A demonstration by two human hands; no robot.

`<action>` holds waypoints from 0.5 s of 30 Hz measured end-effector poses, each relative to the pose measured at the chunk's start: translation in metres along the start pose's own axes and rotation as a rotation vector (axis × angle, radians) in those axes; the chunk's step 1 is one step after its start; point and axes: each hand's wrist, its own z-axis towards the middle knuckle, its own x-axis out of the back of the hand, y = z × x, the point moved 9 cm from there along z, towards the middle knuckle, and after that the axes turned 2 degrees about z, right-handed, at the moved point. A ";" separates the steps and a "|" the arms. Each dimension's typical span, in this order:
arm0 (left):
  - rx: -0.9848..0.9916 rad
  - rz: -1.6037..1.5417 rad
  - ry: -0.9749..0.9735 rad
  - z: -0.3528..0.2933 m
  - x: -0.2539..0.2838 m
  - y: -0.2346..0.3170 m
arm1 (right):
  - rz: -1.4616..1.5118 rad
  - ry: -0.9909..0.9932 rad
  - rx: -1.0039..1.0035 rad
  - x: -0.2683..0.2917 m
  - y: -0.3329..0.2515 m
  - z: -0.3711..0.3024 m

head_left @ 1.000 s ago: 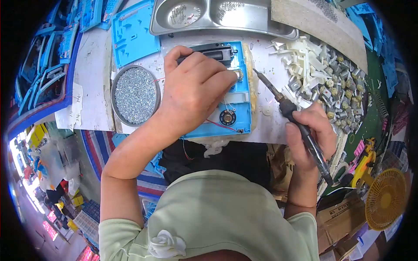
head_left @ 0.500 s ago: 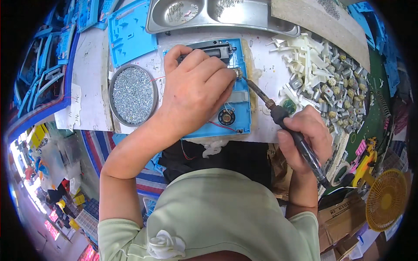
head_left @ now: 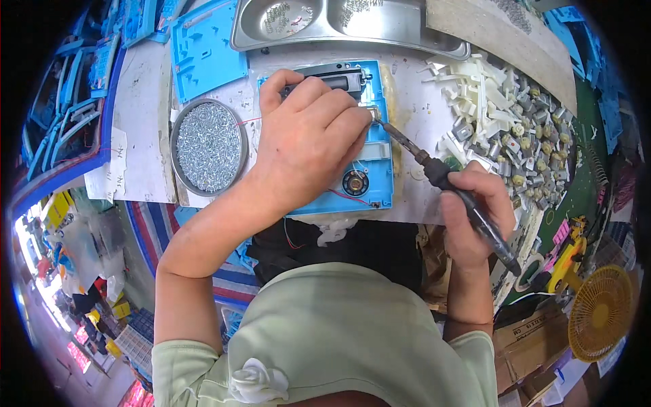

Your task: Soldering components and using an electric screwdriver to assemble a blue plastic electronic device on a workbench.

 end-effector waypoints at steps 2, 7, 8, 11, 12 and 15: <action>0.004 -0.002 -0.004 0.000 0.000 0.000 | 0.117 0.068 -0.084 0.002 0.010 -0.006; -0.003 0.005 0.002 0.000 0.000 0.000 | 0.138 0.104 -0.074 0.009 0.011 -0.011; -0.005 0.005 0.004 0.000 0.000 0.000 | 0.143 0.093 -0.066 0.008 0.010 -0.011; 0.000 0.008 0.005 -0.001 0.000 0.000 | 0.146 0.078 -0.062 0.004 0.008 -0.006; 0.000 0.004 0.006 -0.001 0.000 0.000 | 0.139 0.072 -0.060 0.003 0.008 -0.006; 0.001 -0.005 0.007 0.000 0.000 0.000 | 0.134 0.060 -0.060 0.001 0.009 -0.004</action>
